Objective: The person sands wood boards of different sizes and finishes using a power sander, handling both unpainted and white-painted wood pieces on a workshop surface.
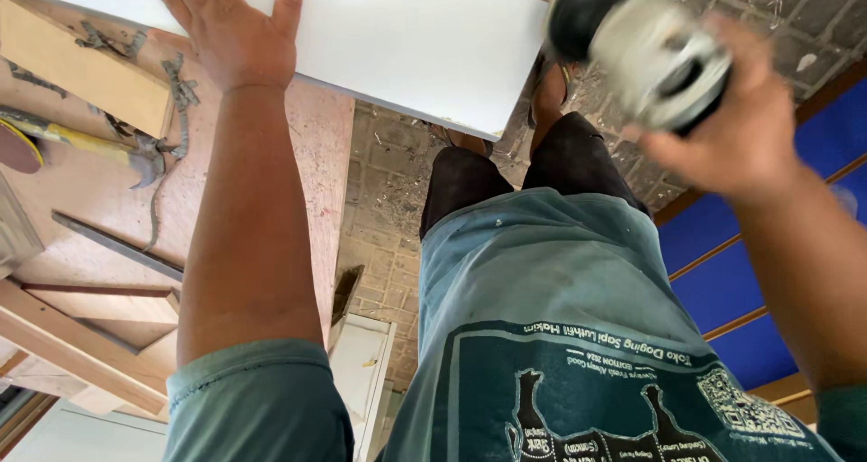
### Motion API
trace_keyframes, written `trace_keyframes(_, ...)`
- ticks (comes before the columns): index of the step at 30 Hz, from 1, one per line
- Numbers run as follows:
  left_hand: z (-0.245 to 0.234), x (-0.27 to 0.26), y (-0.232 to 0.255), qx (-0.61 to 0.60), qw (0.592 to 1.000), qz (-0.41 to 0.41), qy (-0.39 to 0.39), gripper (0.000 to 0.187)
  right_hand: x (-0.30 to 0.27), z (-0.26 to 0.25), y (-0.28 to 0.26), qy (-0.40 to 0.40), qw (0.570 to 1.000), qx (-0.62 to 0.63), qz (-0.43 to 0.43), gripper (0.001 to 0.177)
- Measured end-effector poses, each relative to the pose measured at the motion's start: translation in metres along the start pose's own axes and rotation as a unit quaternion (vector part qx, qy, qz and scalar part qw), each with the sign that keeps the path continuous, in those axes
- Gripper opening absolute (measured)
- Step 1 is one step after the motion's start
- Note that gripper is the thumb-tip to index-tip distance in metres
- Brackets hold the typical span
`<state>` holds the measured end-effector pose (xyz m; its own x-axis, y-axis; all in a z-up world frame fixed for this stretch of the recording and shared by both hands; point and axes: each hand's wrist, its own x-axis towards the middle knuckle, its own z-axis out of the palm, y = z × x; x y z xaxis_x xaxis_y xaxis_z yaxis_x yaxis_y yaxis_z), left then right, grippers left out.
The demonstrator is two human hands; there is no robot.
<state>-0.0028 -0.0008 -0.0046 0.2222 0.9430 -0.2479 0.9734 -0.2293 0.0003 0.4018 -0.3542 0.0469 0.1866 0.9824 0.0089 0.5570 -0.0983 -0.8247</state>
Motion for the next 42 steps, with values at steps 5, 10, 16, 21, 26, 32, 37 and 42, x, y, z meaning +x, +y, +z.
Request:
trace_keyframes(5, 0.001, -0.001, 0.000, -0.001, 0.999, -0.029, -0.023, 0.099, -0.054, 0.022, 0.005, -0.080, 0.983, -0.146, -0.073, 0.087)
trace_keyframes(10, 0.011, 0.002, -0.009, -0.007, 0.999, 0.024, 0.027, 0.098, -0.076, 0.035, -0.008, -0.153, 0.974, -0.169, 0.011, 0.112)
trace_keyframes(16, -0.011, -0.004, 0.012, 0.022, 0.999, -0.020, -0.012, 0.099, -0.055, 0.029, -0.004, -0.133, 0.979, -0.146, 0.046, 0.111)
trace_keyframes(21, -0.011, -0.005, 0.012, 0.025, 0.999, -0.035, -0.030, 0.105, -0.023, 0.010, -0.002, -0.092, 0.986, -0.132, 0.043, 0.103)
trace_keyframes(26, -0.015, -0.004, 0.013, 0.016, 0.998, -0.036, -0.040, 0.105, 0.001, -0.006, 0.018, -0.047, 0.988, -0.150, -0.001, 0.105)
trace_keyframes(32, 0.016, -0.003, -0.017, 0.007, 0.999, 0.032, 0.035, 0.105, 0.019, -0.025, 0.021, -0.053, 0.989, -0.130, 0.046, 0.112)
trace_keyframes(37, 0.010, -0.005, -0.013, -0.009, 0.998, 0.035, 0.045, 0.103, -0.007, -0.013, 0.023, -0.029, 0.992, -0.122, -0.012, 0.099)
trace_keyframes(42, 0.008, -0.004, -0.010, -0.039, 0.997, 0.041, 0.047, 0.103, -0.026, 0.003, -0.007, -0.075, 0.994, -0.083, -0.017, 0.085)
